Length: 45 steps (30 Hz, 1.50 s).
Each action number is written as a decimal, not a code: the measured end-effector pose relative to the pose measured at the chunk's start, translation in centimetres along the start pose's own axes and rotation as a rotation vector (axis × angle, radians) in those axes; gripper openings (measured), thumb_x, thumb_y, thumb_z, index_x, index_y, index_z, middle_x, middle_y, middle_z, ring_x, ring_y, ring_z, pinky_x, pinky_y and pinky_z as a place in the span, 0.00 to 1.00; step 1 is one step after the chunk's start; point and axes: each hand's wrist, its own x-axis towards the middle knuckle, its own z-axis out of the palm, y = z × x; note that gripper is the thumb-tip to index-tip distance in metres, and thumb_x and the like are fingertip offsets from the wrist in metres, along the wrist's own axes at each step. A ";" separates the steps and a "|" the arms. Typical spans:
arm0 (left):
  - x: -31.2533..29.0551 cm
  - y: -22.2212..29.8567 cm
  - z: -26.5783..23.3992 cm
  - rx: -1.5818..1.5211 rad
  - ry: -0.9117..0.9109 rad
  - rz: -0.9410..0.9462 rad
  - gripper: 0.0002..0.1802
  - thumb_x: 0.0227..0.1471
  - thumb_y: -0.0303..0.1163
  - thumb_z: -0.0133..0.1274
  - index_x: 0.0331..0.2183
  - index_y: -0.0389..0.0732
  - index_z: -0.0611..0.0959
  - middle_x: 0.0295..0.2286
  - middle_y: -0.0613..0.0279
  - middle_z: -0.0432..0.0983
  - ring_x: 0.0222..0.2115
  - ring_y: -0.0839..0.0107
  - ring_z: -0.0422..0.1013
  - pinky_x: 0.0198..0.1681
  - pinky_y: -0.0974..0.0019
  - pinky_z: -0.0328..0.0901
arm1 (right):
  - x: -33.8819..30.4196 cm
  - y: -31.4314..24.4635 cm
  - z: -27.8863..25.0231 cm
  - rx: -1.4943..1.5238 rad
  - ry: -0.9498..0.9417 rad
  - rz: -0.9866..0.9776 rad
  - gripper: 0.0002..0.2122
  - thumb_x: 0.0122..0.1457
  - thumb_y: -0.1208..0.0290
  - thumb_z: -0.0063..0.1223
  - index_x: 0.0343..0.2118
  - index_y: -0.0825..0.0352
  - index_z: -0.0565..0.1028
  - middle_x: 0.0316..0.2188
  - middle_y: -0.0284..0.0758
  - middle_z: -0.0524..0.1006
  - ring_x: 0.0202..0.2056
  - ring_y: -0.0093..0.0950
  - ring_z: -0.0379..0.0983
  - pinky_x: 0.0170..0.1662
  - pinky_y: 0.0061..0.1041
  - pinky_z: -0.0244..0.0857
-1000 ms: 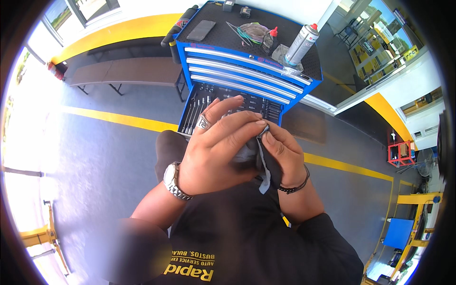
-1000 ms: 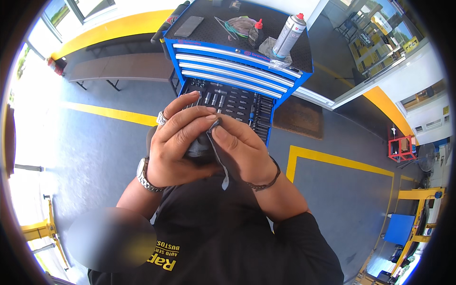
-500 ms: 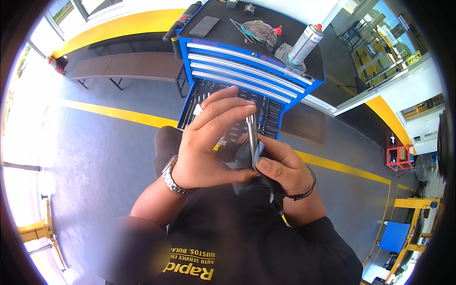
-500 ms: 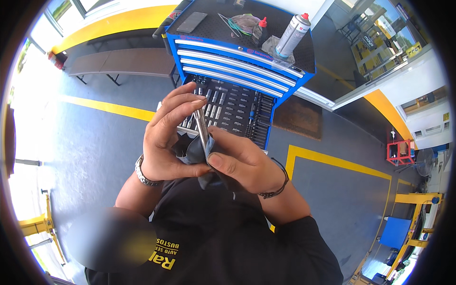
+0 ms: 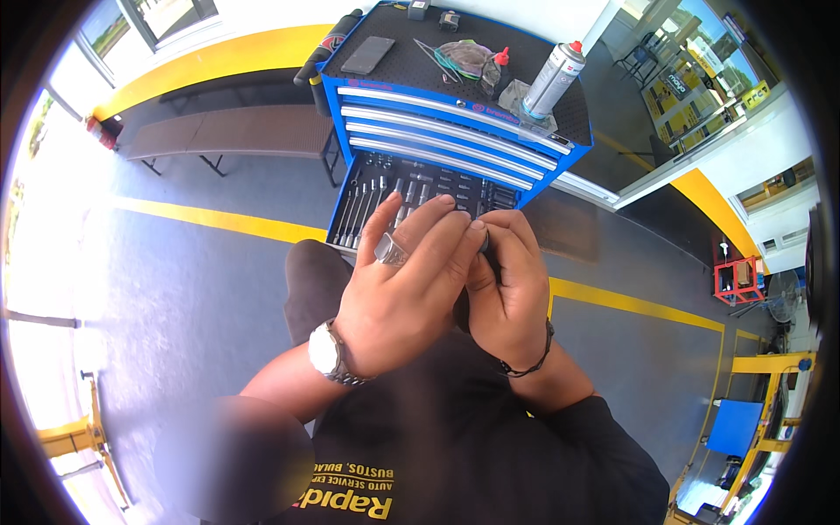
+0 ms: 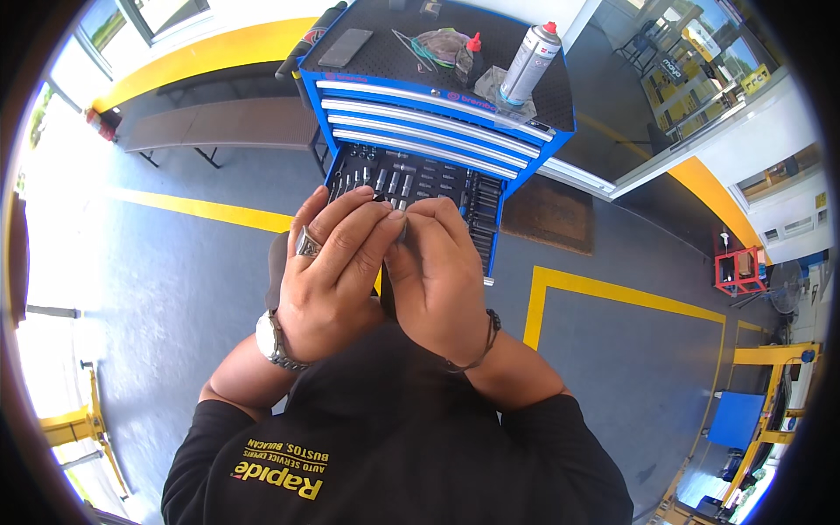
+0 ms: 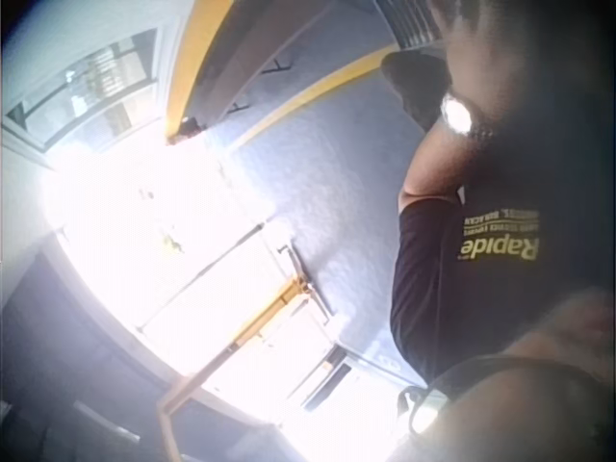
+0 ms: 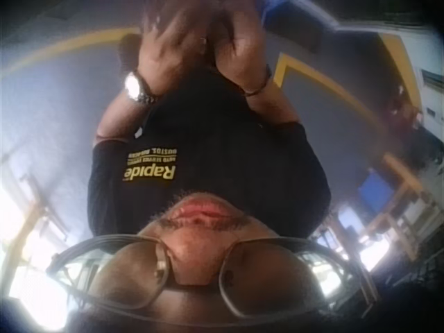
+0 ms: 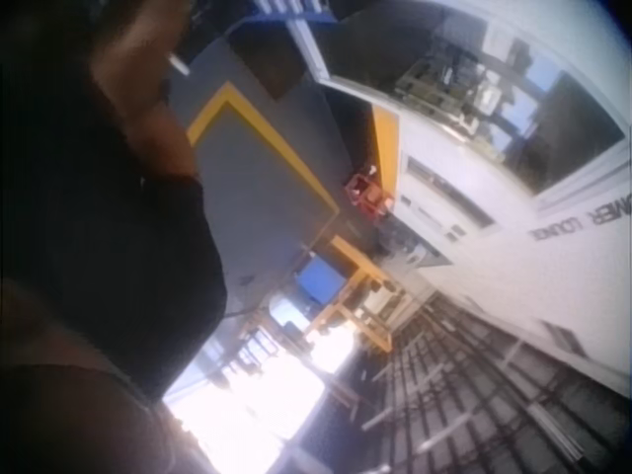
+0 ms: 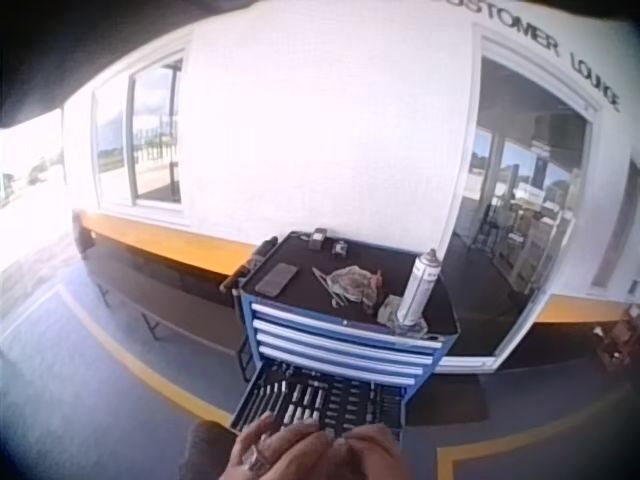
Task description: The person organizes tools in a blue toolbox, wiping a socket with a cloth and placing it in a drawer. They open and close multiple drawers, inspecting and arranging sockets, wrenches, and spray cans. The person picks up a ratchet and socket, assembles them, and places them back in the drawer before closing it.
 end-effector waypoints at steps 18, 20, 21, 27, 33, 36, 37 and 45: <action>-0.6 -1.5 1.4 -1.094 0.004 -0.176 0.55 0.24 0.35 0.77 0.57 0.39 0.70 0.57 0.46 0.59 0.57 0.47 0.61 0.54 0.51 0.65 | -1.3 0.5 -2.6 1.277 -0.472 0.616 0.21 0.67 0.63 0.47 0.54 0.76 0.68 0.49 0.37 0.73 0.50 0.23 0.70 0.53 0.24 0.65; -0.3 -1.5 0.3 -0.830 -0.017 -0.202 0.54 0.23 0.30 0.74 0.57 0.39 0.70 0.55 0.46 0.60 0.56 0.46 0.62 0.54 0.51 0.65 | -0.8 -0.2 -2.6 1.208 -0.387 0.600 0.20 0.67 0.67 0.48 0.55 0.76 0.67 0.48 0.36 0.73 0.50 0.22 0.70 0.54 0.25 0.64; 0.0 -1.4 -0.4 -0.696 -0.026 -0.214 0.53 0.23 0.28 0.72 0.57 0.40 0.70 0.55 0.46 0.61 0.55 0.46 0.63 0.53 0.50 0.65 | -0.6 -0.5 -2.5 1.173 -0.345 0.593 0.19 0.66 0.68 0.49 0.56 0.75 0.67 0.48 0.36 0.73 0.50 0.22 0.69 0.54 0.26 0.64; 1.0 -0.4 -1.7 -0.458 -0.018 -0.188 0.47 0.19 0.26 0.70 0.50 0.41 0.75 0.51 0.50 0.66 0.53 0.47 0.65 0.51 0.51 0.66 | -0.9 -0.3 -1.7 0.977 -0.302 0.510 0.13 0.65 0.72 0.52 0.49 0.72 0.71 0.45 0.30 0.72 0.49 0.20 0.68 0.53 0.23 0.62; 1.3 -0.8 -1.8 -0.358 0.072 -0.158 0.39 0.20 0.27 0.70 0.44 0.40 0.80 0.47 0.53 0.69 0.52 0.50 0.66 0.48 0.52 0.67 | -0.6 -0.6 -2.7 0.838 -0.405 0.472 0.11 0.64 0.74 0.52 0.46 0.73 0.72 0.40 0.30 0.69 0.44 0.19 0.67 0.49 0.21 0.62; 1.3 -0.2 -1.6 -0.318 0.056 -0.188 0.36 0.21 0.30 0.71 0.42 0.38 0.81 0.45 0.53 0.71 0.52 0.47 0.67 0.51 0.51 0.66 | -0.5 -0.6 -2.6 0.746 -0.391 0.400 0.10 0.65 0.74 0.51 0.45 0.73 0.72 0.39 0.31 0.69 0.42 0.20 0.67 0.47 0.20 0.62; 1.3 -0.1 -1.5 -0.307 0.045 -0.201 0.36 0.22 0.31 0.71 0.42 0.37 0.82 0.45 0.53 0.72 0.52 0.46 0.67 0.53 0.51 0.66 | -0.5 -0.6 -2.5 0.719 -0.372 0.374 0.10 0.65 0.74 0.50 0.44 0.73 0.73 0.39 0.31 0.69 0.42 0.20 0.68 0.46 0.20 0.62; 0.8 -0.4 -0.5 -0.250 0.001 -0.128 0.32 0.24 0.27 0.67 0.41 0.39 0.82 0.44 0.57 0.75 0.51 0.48 0.68 0.52 0.50 0.65 | 0.1 0.3 -0.2 0.588 -0.139 0.328 0.08 0.65 0.73 0.50 0.41 0.74 0.74 0.38 0.34 0.70 0.40 0.23 0.68 0.45 0.21 0.62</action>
